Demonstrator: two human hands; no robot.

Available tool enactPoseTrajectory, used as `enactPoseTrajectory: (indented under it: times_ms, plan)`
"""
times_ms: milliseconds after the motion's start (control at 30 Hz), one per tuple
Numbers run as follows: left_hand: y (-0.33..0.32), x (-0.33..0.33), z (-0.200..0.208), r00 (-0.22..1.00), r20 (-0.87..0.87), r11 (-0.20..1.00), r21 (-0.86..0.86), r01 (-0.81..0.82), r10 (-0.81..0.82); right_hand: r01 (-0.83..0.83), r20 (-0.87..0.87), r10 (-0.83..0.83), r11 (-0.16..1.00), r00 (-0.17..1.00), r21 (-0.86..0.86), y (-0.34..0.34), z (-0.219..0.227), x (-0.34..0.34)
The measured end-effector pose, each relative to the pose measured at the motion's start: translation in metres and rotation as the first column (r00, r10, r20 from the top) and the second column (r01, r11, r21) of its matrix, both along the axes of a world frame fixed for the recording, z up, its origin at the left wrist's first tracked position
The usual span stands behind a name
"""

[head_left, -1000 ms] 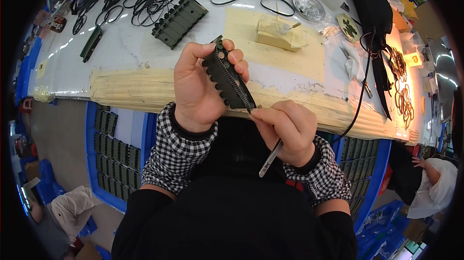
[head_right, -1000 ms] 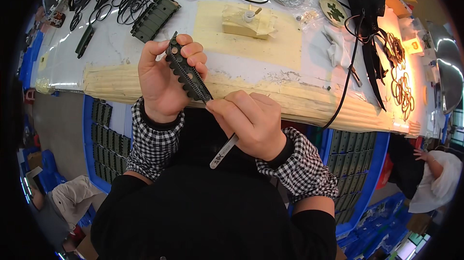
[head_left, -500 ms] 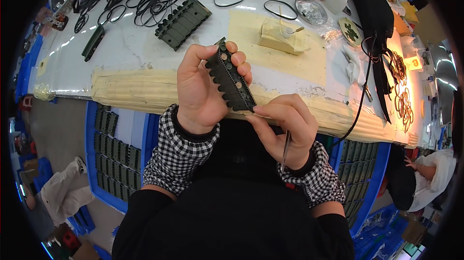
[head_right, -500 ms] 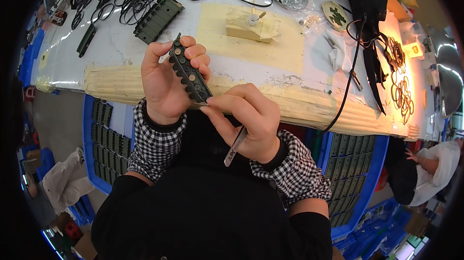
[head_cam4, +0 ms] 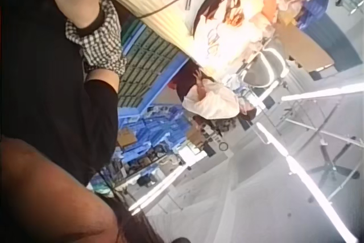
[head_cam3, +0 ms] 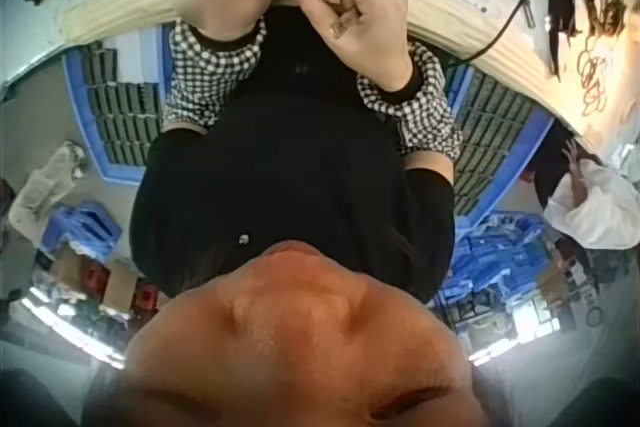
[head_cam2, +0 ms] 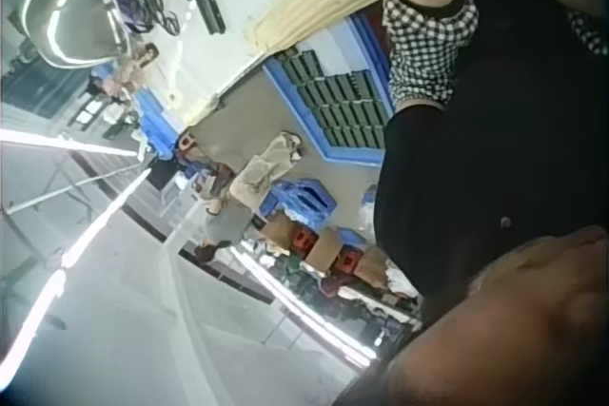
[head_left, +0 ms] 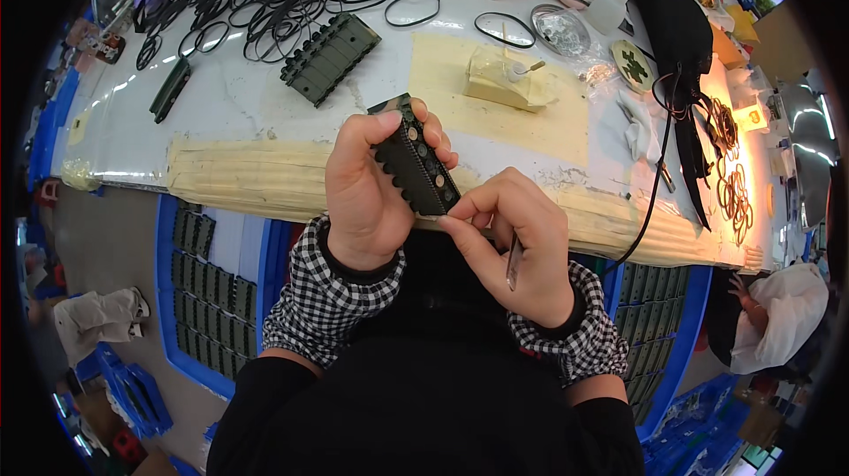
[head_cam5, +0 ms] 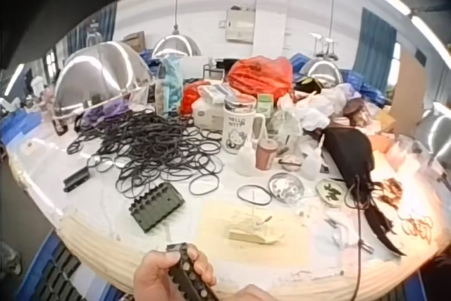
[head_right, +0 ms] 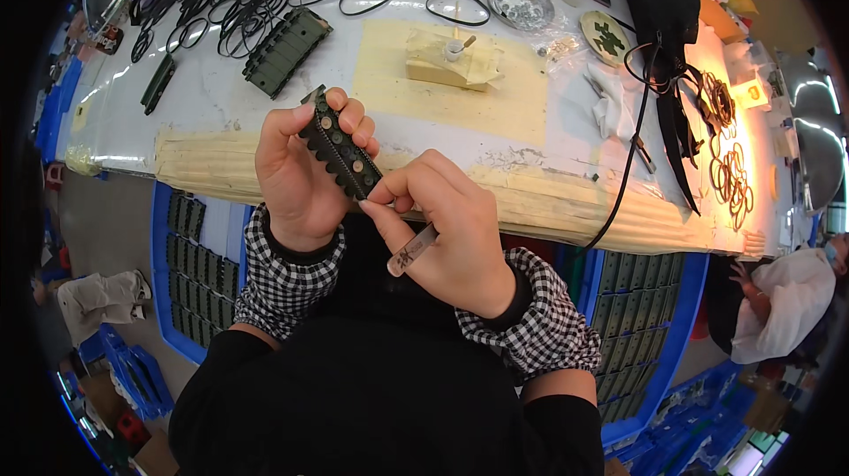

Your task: The recorder is assembling small electronic components onto a connector housing using tweezers.

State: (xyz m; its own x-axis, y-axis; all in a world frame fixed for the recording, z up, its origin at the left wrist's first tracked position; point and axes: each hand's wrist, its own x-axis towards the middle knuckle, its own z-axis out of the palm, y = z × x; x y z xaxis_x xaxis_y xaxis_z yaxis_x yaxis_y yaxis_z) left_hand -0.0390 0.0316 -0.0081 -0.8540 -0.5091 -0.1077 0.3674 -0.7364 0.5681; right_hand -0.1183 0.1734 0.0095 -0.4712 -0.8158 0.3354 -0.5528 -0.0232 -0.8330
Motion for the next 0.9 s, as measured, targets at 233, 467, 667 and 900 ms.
enactPoseTrajectory:
  times_ms: [233, 467, 667, 900]
  plan:
    - [-0.006, 0.005, 0.001, 0.99, -0.116, 0.986, 0.139, 0.089, -0.073, 0.101, -0.074, -0.11, 0.988, 0.991, -0.115, 0.004, -0.006, 0.007]
    - [-0.005, 0.003, -0.005, 0.969, -0.222, 0.988, 0.087, 0.127, -0.105, 0.125, 0.051, -0.125, 0.992, 0.991, 0.018, 0.008, 0.0, 0.007]
    - [-0.004, 0.005, -0.005, 0.954, -0.275, 0.983, 0.099, 0.152, -0.119, 0.143, 0.034, -0.142, 0.989, 0.989, -0.028, 0.01, -0.002, 0.01]
    - [-0.009, 0.004, -0.009, 0.883, -0.434, 0.918, 0.249, 0.309, -0.179, 0.03, -0.208, -0.068, 0.984, 0.976, -0.177, 0.004, -0.009, 0.004]
